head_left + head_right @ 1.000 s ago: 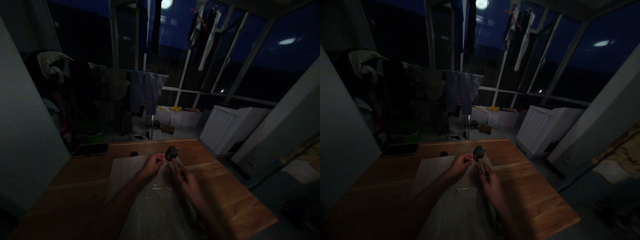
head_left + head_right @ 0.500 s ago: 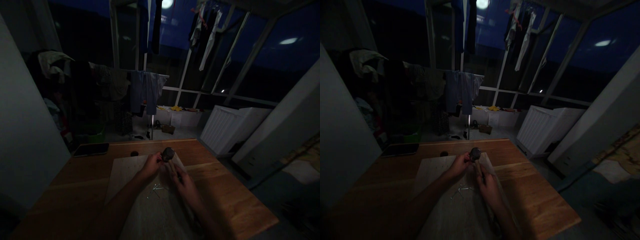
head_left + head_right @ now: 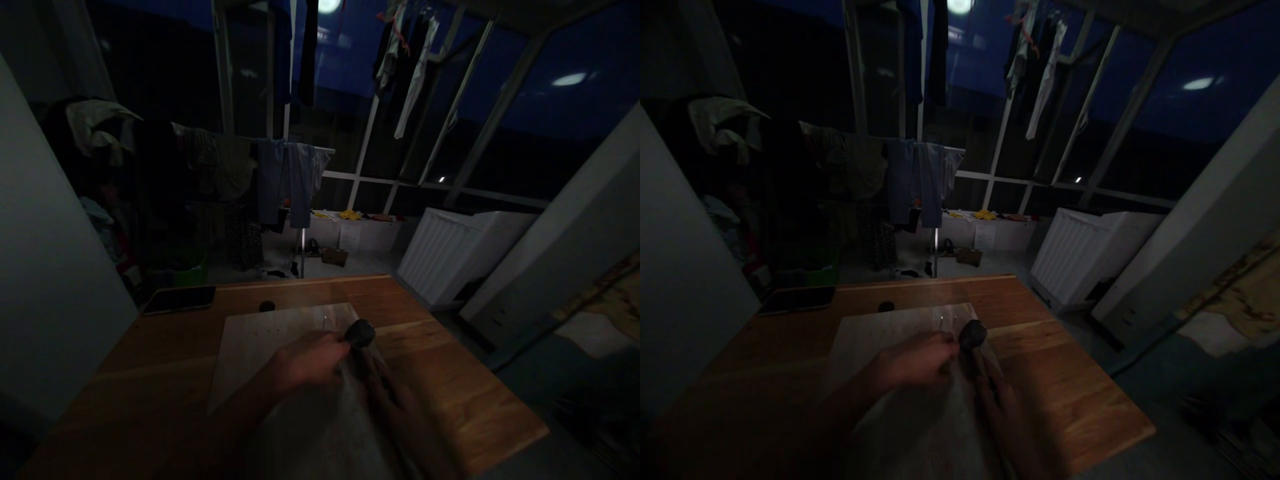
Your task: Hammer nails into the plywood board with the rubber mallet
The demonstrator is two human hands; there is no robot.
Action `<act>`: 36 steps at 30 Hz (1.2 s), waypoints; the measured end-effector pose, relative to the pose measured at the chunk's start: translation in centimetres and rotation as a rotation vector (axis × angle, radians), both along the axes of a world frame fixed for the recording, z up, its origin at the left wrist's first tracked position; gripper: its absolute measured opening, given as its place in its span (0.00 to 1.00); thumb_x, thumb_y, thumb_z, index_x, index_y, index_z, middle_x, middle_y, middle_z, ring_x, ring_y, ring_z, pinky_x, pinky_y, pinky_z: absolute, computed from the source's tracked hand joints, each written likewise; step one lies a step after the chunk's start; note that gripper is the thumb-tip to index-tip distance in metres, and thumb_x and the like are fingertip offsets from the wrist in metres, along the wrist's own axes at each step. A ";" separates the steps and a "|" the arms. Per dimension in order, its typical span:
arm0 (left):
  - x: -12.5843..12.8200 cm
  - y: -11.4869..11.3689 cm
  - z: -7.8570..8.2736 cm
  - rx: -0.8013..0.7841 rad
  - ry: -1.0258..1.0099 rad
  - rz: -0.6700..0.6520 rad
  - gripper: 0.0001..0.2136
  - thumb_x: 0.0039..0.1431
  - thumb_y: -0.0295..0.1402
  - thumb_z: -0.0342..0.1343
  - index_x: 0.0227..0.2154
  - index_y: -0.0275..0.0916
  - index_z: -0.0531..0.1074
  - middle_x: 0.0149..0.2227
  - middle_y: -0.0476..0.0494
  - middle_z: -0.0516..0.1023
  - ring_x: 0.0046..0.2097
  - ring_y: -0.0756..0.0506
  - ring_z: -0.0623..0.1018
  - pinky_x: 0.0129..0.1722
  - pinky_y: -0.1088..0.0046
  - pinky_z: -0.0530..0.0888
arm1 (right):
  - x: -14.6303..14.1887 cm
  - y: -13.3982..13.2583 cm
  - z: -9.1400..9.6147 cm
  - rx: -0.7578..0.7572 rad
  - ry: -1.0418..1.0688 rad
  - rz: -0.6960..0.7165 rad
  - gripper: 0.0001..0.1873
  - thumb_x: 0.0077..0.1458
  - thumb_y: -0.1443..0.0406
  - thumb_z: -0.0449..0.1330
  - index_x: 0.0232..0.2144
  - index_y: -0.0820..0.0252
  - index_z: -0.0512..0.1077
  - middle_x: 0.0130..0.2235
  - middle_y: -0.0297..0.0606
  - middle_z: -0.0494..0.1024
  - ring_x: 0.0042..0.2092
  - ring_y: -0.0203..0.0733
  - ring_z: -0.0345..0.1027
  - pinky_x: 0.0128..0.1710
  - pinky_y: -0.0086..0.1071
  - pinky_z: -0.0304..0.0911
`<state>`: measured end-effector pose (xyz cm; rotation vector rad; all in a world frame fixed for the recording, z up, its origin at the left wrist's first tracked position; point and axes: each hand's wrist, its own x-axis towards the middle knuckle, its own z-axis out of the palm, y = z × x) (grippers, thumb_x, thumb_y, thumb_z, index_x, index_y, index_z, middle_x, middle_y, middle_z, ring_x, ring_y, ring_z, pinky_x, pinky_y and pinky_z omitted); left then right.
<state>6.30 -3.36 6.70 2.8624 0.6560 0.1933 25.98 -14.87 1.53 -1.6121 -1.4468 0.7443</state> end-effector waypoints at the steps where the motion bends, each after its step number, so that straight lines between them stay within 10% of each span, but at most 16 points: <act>1: 0.6 -1.5 -0.1 0.066 0.101 -0.017 0.04 0.59 0.27 0.61 0.36 0.36 0.77 0.38 0.39 0.82 0.38 0.40 0.81 0.36 0.67 0.76 | -0.1 -0.1 0.0 0.001 0.010 -0.008 0.33 0.63 0.47 0.53 0.60 0.59 0.74 0.58 0.49 0.80 0.60 0.56 0.73 0.60 0.45 0.66; 10: 4.3 -7.1 -3.9 0.283 0.087 -0.041 0.08 0.64 0.21 0.53 0.36 0.31 0.78 0.35 0.32 0.83 0.32 0.40 0.83 0.31 0.66 0.78 | 0.1 0.2 -0.9 -0.009 0.010 -0.044 0.34 0.62 0.46 0.54 0.60 0.61 0.75 0.56 0.51 0.81 0.57 0.57 0.76 0.57 0.45 0.69; 17: 0.8 -2.1 -2.2 0.175 -0.145 -0.106 0.08 0.63 0.22 0.53 0.40 0.36 0.77 0.42 0.38 0.82 0.41 0.42 0.82 0.41 0.67 0.78 | 0.0 0.2 -1.0 -0.011 -0.016 -0.064 0.34 0.63 0.47 0.52 0.61 0.63 0.73 0.58 0.49 0.79 0.59 0.55 0.74 0.60 0.42 0.67; 24: -2.7 6.2 -4.6 -0.375 -0.782 0.404 0.09 0.58 0.25 0.55 0.36 0.37 0.80 0.36 0.43 0.83 0.39 0.45 0.81 0.43 0.70 0.76 | -0.2 0.2 -0.3 -0.008 -0.039 -0.057 0.37 0.62 0.44 0.52 0.62 0.62 0.72 0.61 0.48 0.77 0.63 0.55 0.70 0.62 0.44 0.65; 29: -2.9 6.9 -7.0 -0.522 -0.836 0.449 0.08 0.55 0.28 0.56 0.34 0.36 0.80 0.36 0.44 0.84 0.39 0.45 0.81 0.42 0.71 0.76 | -0.2 0.1 -0.3 -0.037 -0.052 -0.067 0.37 0.64 0.44 0.50 0.63 0.61 0.71 0.62 0.47 0.76 0.64 0.55 0.69 0.63 0.45 0.64; 36: -3.0 6.3 -6.6 -0.399 -0.755 0.456 0.10 0.57 0.26 0.55 0.38 0.38 0.81 0.41 0.44 0.85 0.43 0.44 0.81 0.48 0.70 0.75 | -0.2 0.2 -0.2 -0.014 -0.043 -0.064 0.35 0.64 0.45 0.51 0.62 0.60 0.73 0.60 0.48 0.78 0.62 0.57 0.71 0.61 0.48 0.66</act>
